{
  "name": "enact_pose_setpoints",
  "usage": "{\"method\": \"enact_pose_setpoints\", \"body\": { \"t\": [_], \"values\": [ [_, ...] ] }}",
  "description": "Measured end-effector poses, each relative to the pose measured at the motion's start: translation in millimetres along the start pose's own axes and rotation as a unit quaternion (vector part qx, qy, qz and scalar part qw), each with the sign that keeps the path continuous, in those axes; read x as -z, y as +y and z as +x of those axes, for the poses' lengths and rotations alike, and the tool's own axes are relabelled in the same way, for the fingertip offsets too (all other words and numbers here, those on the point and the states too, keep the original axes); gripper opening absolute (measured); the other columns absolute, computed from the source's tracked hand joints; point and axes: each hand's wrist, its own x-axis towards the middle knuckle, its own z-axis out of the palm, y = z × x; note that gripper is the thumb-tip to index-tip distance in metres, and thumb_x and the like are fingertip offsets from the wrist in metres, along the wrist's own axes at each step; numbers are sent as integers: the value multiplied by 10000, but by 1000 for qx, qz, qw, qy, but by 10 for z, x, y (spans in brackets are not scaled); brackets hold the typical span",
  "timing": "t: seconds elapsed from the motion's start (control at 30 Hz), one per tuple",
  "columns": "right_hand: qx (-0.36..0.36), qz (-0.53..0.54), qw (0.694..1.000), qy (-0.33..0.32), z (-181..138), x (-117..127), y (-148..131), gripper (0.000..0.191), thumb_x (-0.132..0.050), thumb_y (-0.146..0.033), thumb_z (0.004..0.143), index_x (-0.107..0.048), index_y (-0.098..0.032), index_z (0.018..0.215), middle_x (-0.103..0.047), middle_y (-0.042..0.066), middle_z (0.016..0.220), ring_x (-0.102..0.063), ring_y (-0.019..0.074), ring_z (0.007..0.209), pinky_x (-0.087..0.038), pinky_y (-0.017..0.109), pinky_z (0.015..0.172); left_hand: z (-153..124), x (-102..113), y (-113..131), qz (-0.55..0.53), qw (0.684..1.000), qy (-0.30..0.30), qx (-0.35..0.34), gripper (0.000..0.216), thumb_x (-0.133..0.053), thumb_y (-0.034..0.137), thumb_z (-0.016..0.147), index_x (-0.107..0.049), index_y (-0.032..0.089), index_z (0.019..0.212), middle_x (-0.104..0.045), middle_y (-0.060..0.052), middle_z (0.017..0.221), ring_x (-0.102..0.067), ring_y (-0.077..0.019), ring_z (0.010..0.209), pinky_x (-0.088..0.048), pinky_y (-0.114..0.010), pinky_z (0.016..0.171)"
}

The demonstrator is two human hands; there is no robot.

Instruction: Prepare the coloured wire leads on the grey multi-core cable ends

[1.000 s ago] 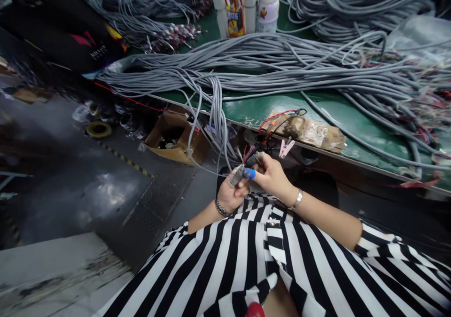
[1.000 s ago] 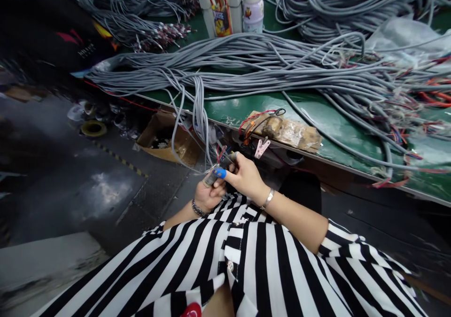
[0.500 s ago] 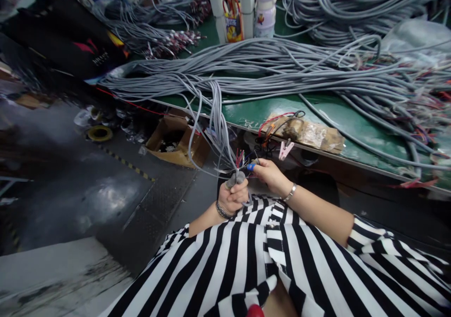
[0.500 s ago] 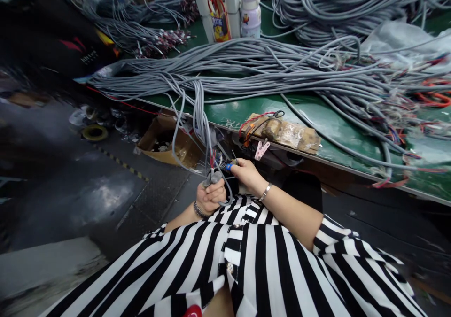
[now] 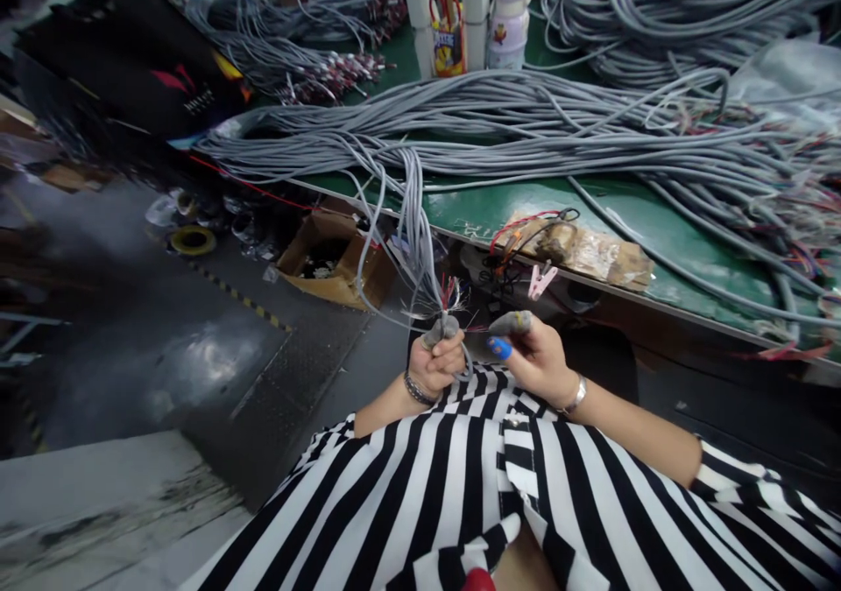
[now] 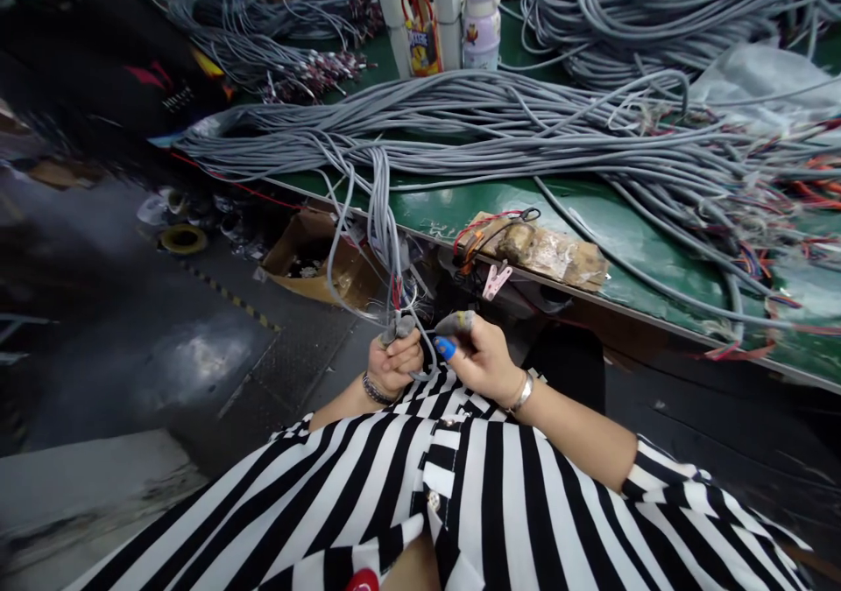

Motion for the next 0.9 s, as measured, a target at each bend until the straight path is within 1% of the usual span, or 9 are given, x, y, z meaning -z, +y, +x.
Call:
{"method": "enact_pose_setpoints", "body": {
  "t": [0.1, 0.2, 0.27, 0.33, 0.4, 0.5, 0.67, 0.8, 0.9],
  "values": [
    [29, -28, 998, -56, 11, 43, -56, 228, -531, -431, 871, -595, -215, 838, -616, 52, 746, -551, 170, 644, -445, 313, 620, -6, -41, 4, -1, 1000, 5, 21, 370, -458, 263, 911, -385, 157, 565, -188, 101, 460, -13, 6, 281, -95, -176, 313],
    [55, -74, 992, -86, 57, 66, -28, 306, -406, -451, 930, -574, -204, 869, -611, 55, 760, -543, 167, 651, -424, 301, 613, -16, -77, 4, -2, 1000, -2, 28, 362, -428, 252, 926, -421, 147, 580, -217, 94, 464, -31, 7, 277, -103, -177, 317],
    [72, -165, 979, -94, 81, 78, -8, 350, -345, -454, 948, -559, -191, 863, -594, 69, 775, -525, 179, 671, -407, 312, 632, -25, -95, 1, -5, 1000, -12, 21, 346, -416, 244, 931, -457, 139, 605, -255, 85, 472, -71, 7, 275, -129, -177, 325],
    [76, -266, 957, -91, 99, 81, -12, 353, -317, -418, 962, -543, -183, 827, -565, 77, 773, -495, 186, 677, -386, 320, 645, -35, -115, -3, -7, 1000, -18, 14, 340, -416, 253, 937, -485, 132, 627, -285, 80, 482, -111, 5, 278, -152, -176, 334],
    [75, -323, 940, -83, 115, 69, -36, 324, -324, -362, 970, -527, -184, 791, -540, 70, 771, -472, 180, 678, -372, 313, 654, -44, -140, -7, -5, 1000, -13, 14, 346, -423, 270, 941, -496, 128, 634, -301, 77, 487, -132, 4, 284, -165, -176, 341],
    [75, -335, 935, -85, 139, 28, -72, 287, -356, -316, 968, -513, -189, 764, -525, 53, 764, -467, 167, 686, -366, 293, 662, -54, -174, -13, -5, 1000, -6, 15, 351, -427, 279, 946, -511, 120, 645, -313, 76, 488, -146, 1, 290, -168, -172, 345],
    [53, -334, 935, -106, 164, -37, -61, 266, -379, -294, 963, -500, -189, 751, -524, 45, 753, -481, 163, 693, -364, 283, 662, -52, -177, -39, -3, 1000, -27, 4, 367, -426, 305, 947, -531, 114, 651, -362, 61, 486, -196, -7, 288, -180, -170, 347],
    [44, -306, 946, -102, 167, -55, -31, 261, -376, -291, 964, -477, -196, 744, -525, 38, 743, -476, 158, 678, -364, 281, 658, -35, -164, -71, 18, 999, -28, -18, 341, -509, 357, 910, -547, 120, 669, -413, 53, 484, -250, -15, 288, -194, -177, 356],
    [47, -291, 951, -91, 176, -56, -14, 265, -377, -303, 964, -462, -200, 735, -517, 32, 726, -466, 156, 661, -359, 283, 647, -19, -156, -100, 43, 998, -22, -39, 278, -602, 372, 853, -568, 131, 719, -438, 59, 473, -264, -21, 283, -181, -182, 355]
  ]
}}
